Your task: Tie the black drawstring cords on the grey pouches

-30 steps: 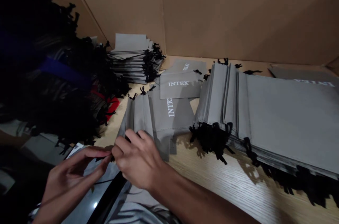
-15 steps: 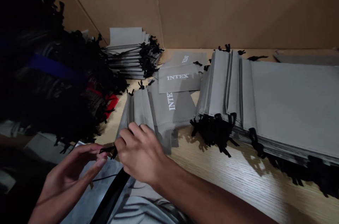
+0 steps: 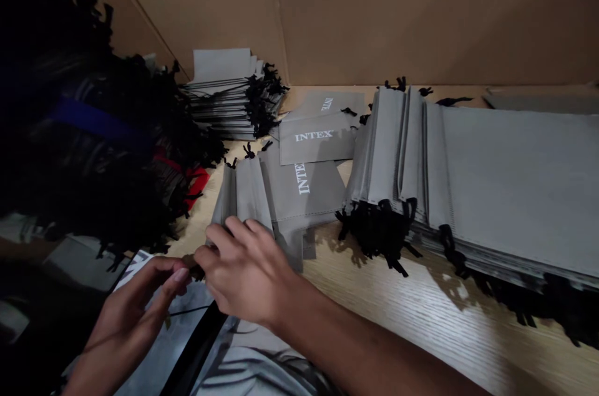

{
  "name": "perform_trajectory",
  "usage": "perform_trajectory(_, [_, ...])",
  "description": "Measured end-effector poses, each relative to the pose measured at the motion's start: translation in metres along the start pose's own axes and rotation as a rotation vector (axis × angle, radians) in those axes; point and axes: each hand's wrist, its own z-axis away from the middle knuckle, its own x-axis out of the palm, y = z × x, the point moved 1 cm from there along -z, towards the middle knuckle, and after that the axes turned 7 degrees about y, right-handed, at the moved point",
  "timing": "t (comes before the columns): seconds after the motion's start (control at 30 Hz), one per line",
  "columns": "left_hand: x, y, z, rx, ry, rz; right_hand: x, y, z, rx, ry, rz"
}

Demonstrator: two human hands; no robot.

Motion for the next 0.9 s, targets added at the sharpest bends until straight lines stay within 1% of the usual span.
perform_trajectory(0.07, [0.003,-0.006,0.002,0.037,0.048,0.029,0.001,0.001,0.0,0.012,0.011,-0.106])
perform_trajectory(0.17, [0.008,-0.011,0.006,0.159,0.109,0.079,0.004,0.003,0.001,0.031,0.043,-0.274])
perform_trajectory(0.3, [0.01,-0.009,0.009,0.26,0.153,0.105,0.007,0.007,0.002,0.026,0.093,-0.373])
perform_trajectory(0.37, [0.01,-0.005,0.01,0.287,0.164,0.091,0.007,0.009,0.003,0.004,0.111,-0.36])
perform_trajectory(0.43, [0.009,-0.003,0.011,0.305,0.177,0.064,0.006,0.01,0.003,-0.047,0.116,-0.3])
perform_trajectory(0.53, [0.009,-0.004,0.011,0.308,0.185,0.034,0.003,0.011,0.003,-0.146,0.094,-0.16])
perform_trajectory(0.6, [0.009,-0.006,0.01,0.31,0.174,0.036,0.002,0.011,0.002,-0.184,0.07,-0.105])
perform_trajectory(0.67, [0.009,-0.008,0.01,0.304,0.163,0.048,0.002,0.011,0.001,-0.188,0.067,-0.111])
perform_trajectory(0.73, [0.009,-0.008,0.01,0.295,0.167,0.05,0.002,0.012,0.001,-0.161,0.079,-0.154])
perform_trajectory(0.8, [0.009,-0.006,0.009,0.317,0.188,0.027,0.003,0.012,0.002,-0.13,0.08,-0.203])
perform_trajectory(0.9, [0.009,-0.001,0.009,0.436,0.232,-0.042,0.001,0.013,0.002,-0.125,0.048,-0.222])
